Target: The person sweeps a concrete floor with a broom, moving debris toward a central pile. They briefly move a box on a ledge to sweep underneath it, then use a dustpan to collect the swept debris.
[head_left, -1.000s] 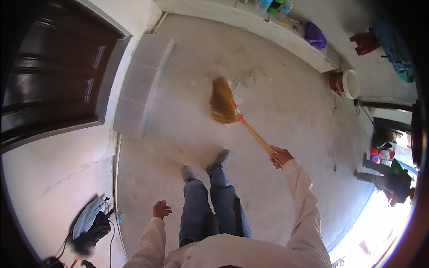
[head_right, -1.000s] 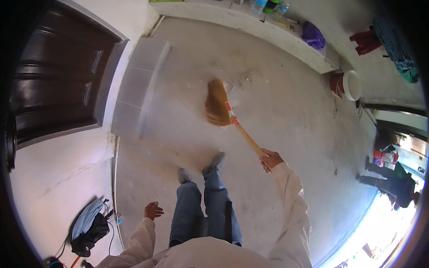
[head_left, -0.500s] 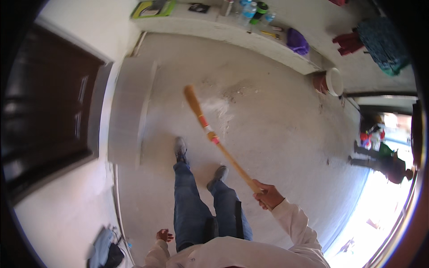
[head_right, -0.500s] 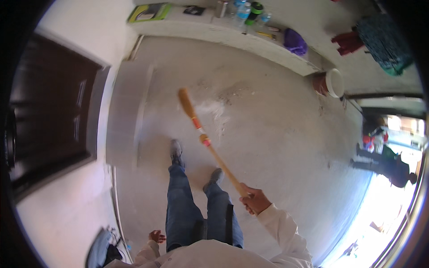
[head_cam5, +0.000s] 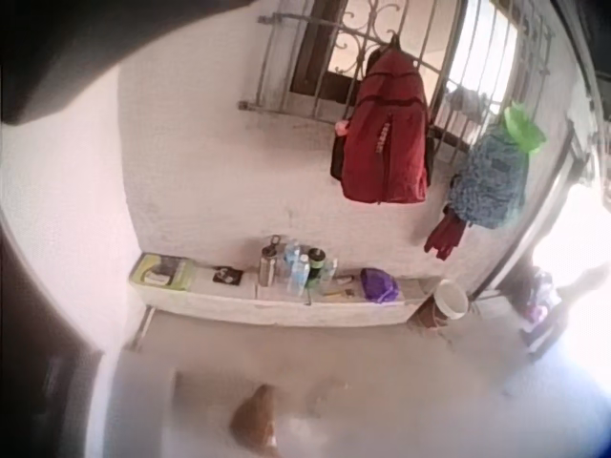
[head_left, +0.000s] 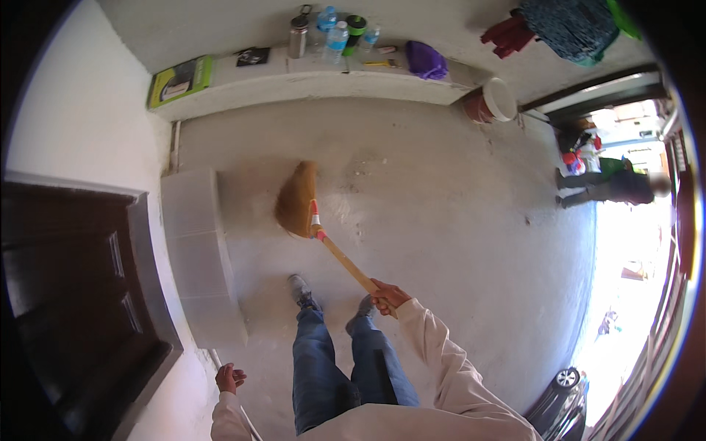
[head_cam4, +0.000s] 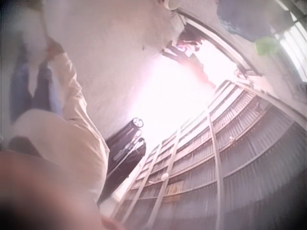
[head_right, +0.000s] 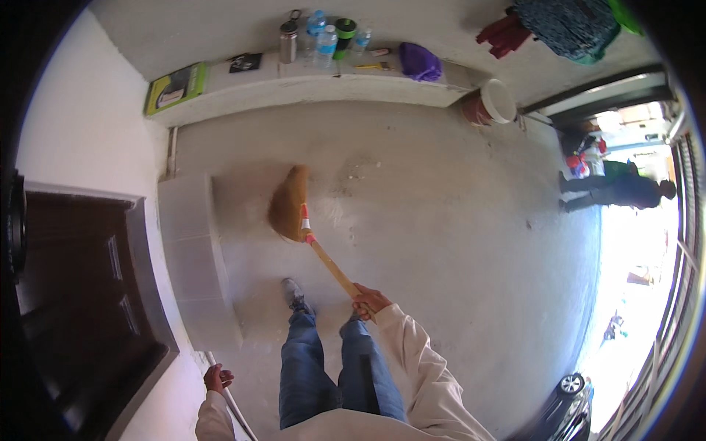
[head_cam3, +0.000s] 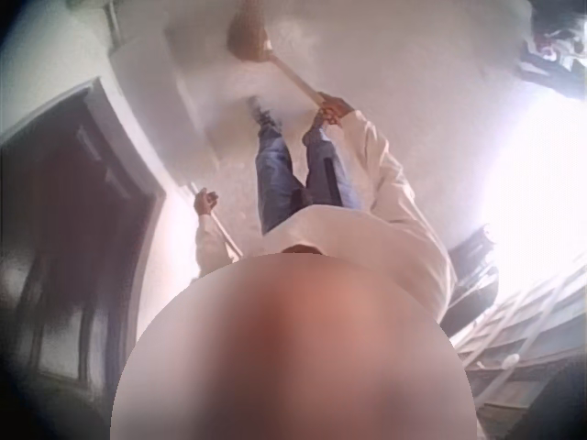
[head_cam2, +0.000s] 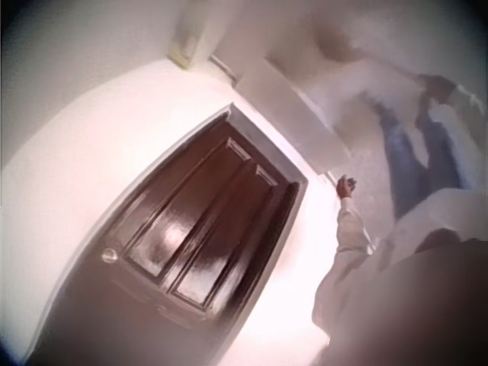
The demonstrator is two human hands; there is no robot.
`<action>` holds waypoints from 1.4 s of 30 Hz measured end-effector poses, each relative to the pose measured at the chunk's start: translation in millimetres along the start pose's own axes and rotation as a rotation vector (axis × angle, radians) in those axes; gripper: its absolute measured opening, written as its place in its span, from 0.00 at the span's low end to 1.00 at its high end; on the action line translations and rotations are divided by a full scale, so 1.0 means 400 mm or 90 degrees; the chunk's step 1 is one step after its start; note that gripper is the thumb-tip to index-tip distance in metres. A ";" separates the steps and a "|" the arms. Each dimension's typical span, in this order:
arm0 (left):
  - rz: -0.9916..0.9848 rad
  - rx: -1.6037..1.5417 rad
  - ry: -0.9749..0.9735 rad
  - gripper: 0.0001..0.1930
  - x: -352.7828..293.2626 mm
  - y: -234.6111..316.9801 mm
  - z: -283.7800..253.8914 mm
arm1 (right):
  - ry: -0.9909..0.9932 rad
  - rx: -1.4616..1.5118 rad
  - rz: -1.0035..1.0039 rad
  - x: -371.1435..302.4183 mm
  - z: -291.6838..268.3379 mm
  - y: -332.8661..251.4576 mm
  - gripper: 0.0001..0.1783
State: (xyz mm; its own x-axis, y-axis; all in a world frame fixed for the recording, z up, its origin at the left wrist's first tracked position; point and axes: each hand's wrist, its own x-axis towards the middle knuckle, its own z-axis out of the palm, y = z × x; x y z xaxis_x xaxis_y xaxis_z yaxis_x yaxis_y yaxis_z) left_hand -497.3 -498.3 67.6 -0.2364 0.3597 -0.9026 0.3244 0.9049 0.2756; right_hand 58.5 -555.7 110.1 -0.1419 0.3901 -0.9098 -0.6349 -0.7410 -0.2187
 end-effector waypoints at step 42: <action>0.218 0.544 -0.238 0.22 0.215 0.637 0.317 | 0.146 0.119 -0.123 0.030 0.166 -0.087 0.37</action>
State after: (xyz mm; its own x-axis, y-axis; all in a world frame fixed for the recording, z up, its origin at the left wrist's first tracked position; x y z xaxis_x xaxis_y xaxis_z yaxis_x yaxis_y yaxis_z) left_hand -318.8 -265.6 18.2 0.2497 0.3425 -0.9057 0.9068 0.2453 0.3428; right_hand 28.3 -488.8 130.2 0.1545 0.3651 -0.9181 -0.7642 -0.5448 -0.3452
